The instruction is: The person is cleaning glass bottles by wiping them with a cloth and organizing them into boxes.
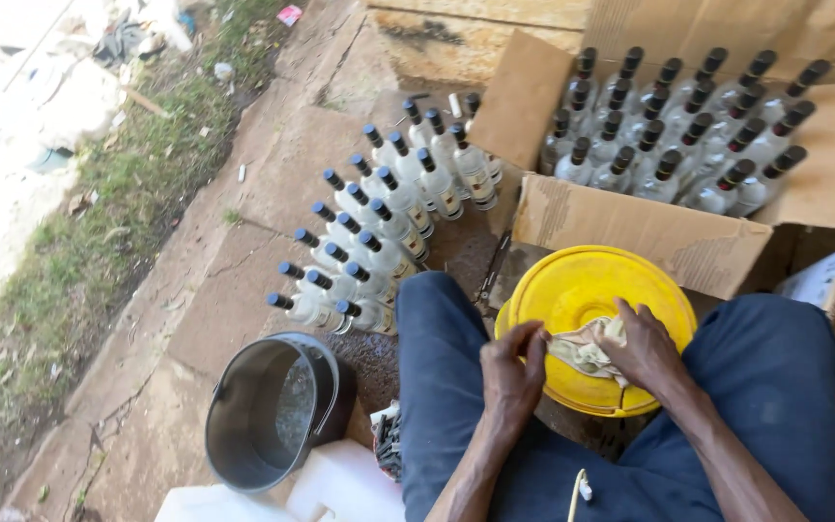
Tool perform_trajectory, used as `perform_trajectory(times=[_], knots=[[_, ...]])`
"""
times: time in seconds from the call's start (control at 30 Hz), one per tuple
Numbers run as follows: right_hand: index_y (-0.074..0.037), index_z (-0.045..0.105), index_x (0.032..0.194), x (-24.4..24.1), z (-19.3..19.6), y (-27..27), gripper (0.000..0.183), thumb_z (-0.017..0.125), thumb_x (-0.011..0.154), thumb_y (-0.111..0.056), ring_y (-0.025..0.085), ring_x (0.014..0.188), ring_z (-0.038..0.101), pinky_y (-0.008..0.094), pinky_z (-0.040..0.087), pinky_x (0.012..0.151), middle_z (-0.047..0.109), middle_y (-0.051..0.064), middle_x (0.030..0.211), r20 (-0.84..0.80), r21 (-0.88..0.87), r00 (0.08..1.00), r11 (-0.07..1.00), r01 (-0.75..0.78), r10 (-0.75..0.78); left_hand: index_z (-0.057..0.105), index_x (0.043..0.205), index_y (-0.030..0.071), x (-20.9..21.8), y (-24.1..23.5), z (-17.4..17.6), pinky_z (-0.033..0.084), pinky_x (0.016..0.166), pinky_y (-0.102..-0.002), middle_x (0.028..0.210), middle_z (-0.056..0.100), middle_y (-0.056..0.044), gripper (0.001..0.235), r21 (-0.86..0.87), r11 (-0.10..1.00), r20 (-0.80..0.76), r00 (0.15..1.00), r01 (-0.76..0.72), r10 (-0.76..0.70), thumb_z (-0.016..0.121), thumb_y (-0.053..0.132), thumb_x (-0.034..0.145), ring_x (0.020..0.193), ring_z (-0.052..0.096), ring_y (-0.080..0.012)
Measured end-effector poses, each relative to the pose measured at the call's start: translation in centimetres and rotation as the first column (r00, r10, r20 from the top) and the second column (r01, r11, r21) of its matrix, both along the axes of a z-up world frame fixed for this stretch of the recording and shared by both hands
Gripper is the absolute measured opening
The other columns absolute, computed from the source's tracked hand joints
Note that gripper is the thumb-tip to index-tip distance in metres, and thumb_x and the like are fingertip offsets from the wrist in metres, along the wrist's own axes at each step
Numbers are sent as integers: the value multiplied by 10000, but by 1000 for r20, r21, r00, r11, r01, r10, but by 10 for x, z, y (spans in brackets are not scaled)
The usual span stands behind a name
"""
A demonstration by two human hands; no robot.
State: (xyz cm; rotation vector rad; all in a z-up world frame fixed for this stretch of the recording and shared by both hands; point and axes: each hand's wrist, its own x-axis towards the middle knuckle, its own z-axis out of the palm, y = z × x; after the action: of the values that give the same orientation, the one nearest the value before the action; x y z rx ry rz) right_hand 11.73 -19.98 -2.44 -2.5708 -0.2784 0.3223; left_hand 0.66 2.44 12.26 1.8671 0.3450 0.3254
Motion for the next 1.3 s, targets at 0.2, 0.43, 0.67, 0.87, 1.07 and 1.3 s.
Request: perform_trajectory(times=[0.2,0.43,0.67,0.87,1.07,1.3], knots=[[-196,396,1594,-8,-50,-10,887,725,815,-466,570,1411,392,727,475,1023,404,273,1548,-211,-245,966,948,-202,151,784,998,3,-2,108,-2,604,557,-347,747,792,-164,127,-40,911,278,871,-410,405,677,14,929,636,772,-265],[-237,441,1554,-8,-84,-11,800,722,833,-440,556,1438,325,706,496,1003,385,230,1530,-151,-387,981,906,-170,120,735,1208,31,-6,242,-102,569,889,-482,1083,751,-230,301,401,834,-292,810,-380,509,684,194,960,1025,730,-402],[-180,508,1495,-12,-69,-8,743,758,828,-394,540,1370,434,605,474,1098,452,268,1460,-61,-414,980,889,-196,187,562,1495,120,24,332,-171,431,1136,-559,1539,410,-279,585,428,894,-575,722,-133,383,676,269,941,1367,507,-511],[-195,489,1500,-15,-60,-3,739,759,837,-376,528,1364,431,607,496,1079,431,276,1474,-74,-407,984,896,-179,163,591,1482,201,33,362,-253,389,1214,-442,1486,592,-115,631,514,851,-670,669,107,321,707,386,890,1461,473,-326],[-183,513,1467,-18,-58,0,711,767,834,-381,496,1354,443,577,552,1017,433,261,1458,-36,-426,984,888,-171,172,753,1207,132,15,321,-215,540,1032,-547,1234,569,-184,354,445,896,-617,723,-7,312,752,157,854,1197,644,-471],[-205,490,1475,-17,-61,0,716,758,842,-407,515,1371,423,601,548,1017,417,275,1472,-36,-415,987,896,-158,157,789,1111,243,-4,298,-210,582,985,-482,1085,745,-163,280,466,885,-665,663,9,344,602,188,911,1124,717,-383]])
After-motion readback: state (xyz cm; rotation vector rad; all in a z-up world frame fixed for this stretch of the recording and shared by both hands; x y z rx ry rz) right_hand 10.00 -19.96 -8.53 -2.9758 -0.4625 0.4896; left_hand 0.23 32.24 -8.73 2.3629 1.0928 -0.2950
